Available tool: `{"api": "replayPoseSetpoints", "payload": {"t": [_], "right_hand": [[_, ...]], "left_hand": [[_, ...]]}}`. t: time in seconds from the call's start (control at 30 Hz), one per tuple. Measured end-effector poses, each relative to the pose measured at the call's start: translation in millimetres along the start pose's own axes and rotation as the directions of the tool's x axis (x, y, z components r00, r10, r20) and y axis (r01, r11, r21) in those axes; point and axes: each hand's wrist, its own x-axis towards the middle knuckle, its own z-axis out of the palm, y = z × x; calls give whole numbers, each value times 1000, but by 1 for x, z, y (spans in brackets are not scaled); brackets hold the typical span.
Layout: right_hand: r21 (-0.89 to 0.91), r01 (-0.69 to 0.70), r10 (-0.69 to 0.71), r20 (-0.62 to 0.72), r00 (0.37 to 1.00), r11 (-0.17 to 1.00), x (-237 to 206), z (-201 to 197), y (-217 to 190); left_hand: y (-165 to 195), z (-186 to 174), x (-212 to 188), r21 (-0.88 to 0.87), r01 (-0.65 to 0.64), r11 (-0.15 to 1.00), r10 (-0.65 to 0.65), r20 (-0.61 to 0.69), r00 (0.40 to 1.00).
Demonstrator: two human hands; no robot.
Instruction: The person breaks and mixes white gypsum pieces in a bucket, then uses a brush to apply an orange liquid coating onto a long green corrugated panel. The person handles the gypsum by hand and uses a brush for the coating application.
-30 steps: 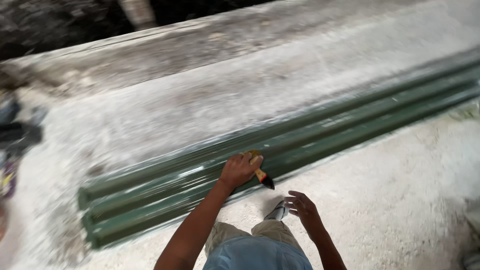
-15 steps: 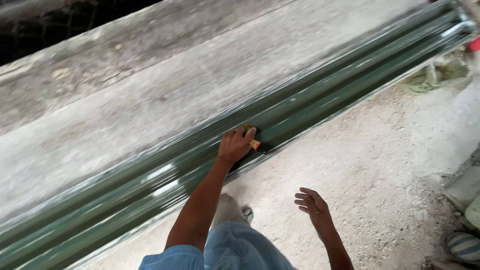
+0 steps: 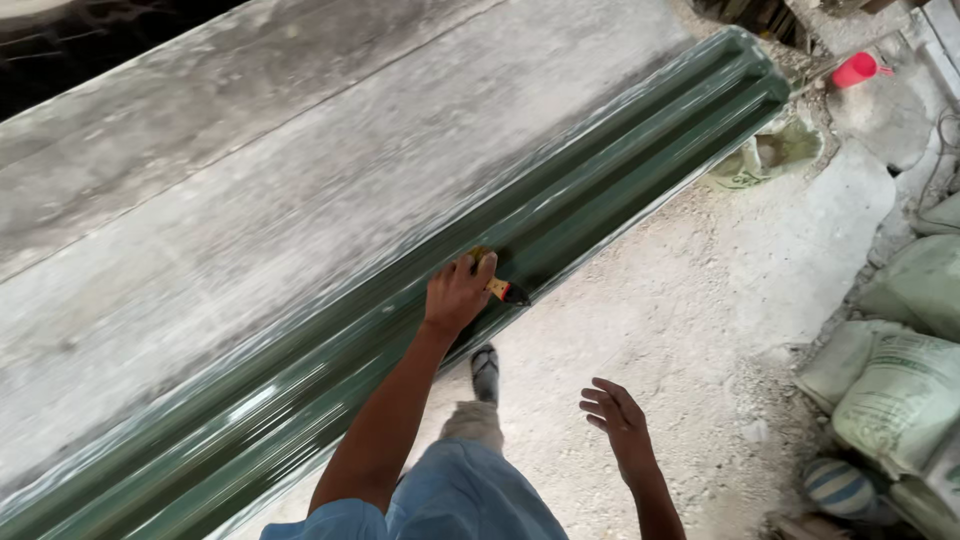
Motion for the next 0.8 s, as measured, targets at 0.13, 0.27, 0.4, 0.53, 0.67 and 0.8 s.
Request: {"api": "replayPoseSetpoints", "payload": {"t": [0.13,0.27,0.4,0.53,0.67,0.8], "right_hand": [[6,5,-5,-31,1000,1000,45,-70,-40],[88,-24,35,-132,991,996,97,-122,-80],[132,-1,10,-66,998,991,168,-158,-105],[151,48,-54,39,998,987,251,-207,-121],[113,-40,30,94,995,993,316,-267,-141],[8,-83,81,141,987,996,365,-316,-170]], "left_hand": [[37,52,62,14,41,999,-41,11,999],[71,101,120,-4,32,999,-32,5,999],[100,145,167,-13,41,999,-41,13,999],[131,194,218,-6,34,999,-35,-36,999],[167,237,275,-53,86,995,-88,-28,996],[195,276,333,-93,131,987,-137,-62,989]]}}
